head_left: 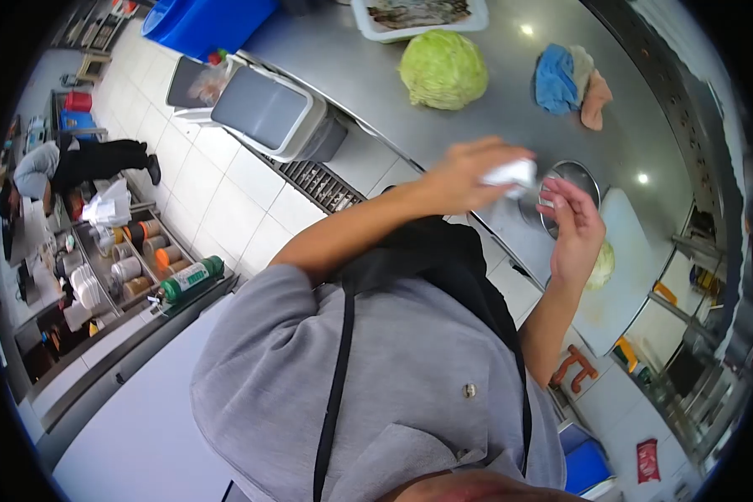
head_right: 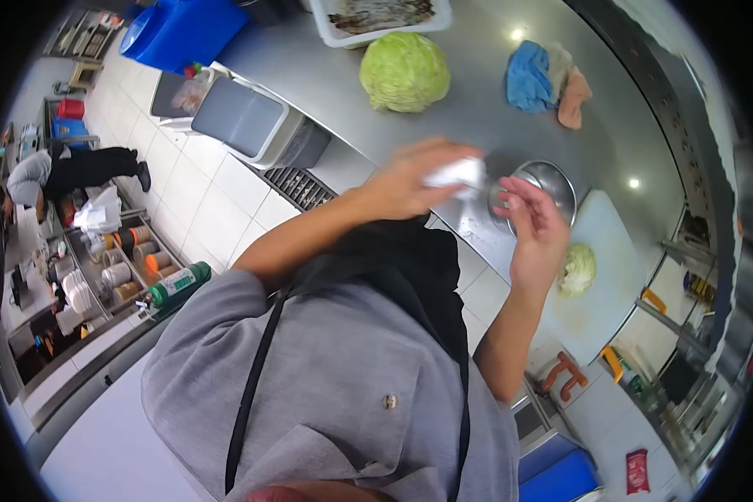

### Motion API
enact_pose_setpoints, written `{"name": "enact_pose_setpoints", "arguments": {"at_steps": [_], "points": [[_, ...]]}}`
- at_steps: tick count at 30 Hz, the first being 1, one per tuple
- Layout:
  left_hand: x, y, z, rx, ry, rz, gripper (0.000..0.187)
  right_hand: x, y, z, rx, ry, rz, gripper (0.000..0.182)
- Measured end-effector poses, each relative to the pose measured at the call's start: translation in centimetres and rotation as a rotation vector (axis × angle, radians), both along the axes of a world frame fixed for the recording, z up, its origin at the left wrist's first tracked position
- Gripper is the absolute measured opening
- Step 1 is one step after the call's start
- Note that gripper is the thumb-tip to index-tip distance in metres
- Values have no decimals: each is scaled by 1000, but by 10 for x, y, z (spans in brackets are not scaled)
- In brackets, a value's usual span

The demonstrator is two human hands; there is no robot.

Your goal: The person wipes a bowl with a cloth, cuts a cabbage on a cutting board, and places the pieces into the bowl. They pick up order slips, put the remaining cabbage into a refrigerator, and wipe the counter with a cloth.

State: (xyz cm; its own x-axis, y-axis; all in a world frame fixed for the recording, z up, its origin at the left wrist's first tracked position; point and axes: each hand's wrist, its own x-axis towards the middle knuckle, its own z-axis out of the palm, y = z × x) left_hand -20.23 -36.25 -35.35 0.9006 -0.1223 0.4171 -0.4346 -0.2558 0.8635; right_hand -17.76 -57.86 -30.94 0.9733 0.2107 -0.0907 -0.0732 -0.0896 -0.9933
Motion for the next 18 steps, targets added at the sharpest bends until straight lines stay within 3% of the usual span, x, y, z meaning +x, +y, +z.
{"name": "enact_pose_setpoints", "arguments": {"at_steps": [2,3,4,5,7,8,9,11,14,16,17,18], "points": [[-22,59,-32,101,-48,255,48,-11,10,3,-80,-83,-55,18],[-42,91,-35,36,311,386,46,-16,9,2,-111,-79,-39,18],[-52,123,-78,-124,257,616,41,-20,7,0,-116,-76,-38,18],[-65,165,-112,-124,437,749,38,-25,4,-4,-152,-33,3,18],[-87,250,-189,131,496,1095,47,-38,6,-12,-201,21,30,18],[-90,269,-180,-106,649,1158,49,-44,7,-18,-244,64,54,18],[-92,295,-193,-57,736,1226,48,-50,8,-22,-286,106,76,18],[-97,352,-250,281,800,1247,54,-59,13,-27,-382,88,105,17],[-102,395,-337,73,814,1392,60,-76,20,-23,-537,32,127,16],[-102,377,-320,53,886,1367,59,-84,19,-20,-565,29,145,18],[-108,377,-329,136,909,1238,58,-88,17,-19,-568,38,117,18],[-111,355,-301,196,916,1097,57,-93,15,-20,-599,18,116,18]]}}
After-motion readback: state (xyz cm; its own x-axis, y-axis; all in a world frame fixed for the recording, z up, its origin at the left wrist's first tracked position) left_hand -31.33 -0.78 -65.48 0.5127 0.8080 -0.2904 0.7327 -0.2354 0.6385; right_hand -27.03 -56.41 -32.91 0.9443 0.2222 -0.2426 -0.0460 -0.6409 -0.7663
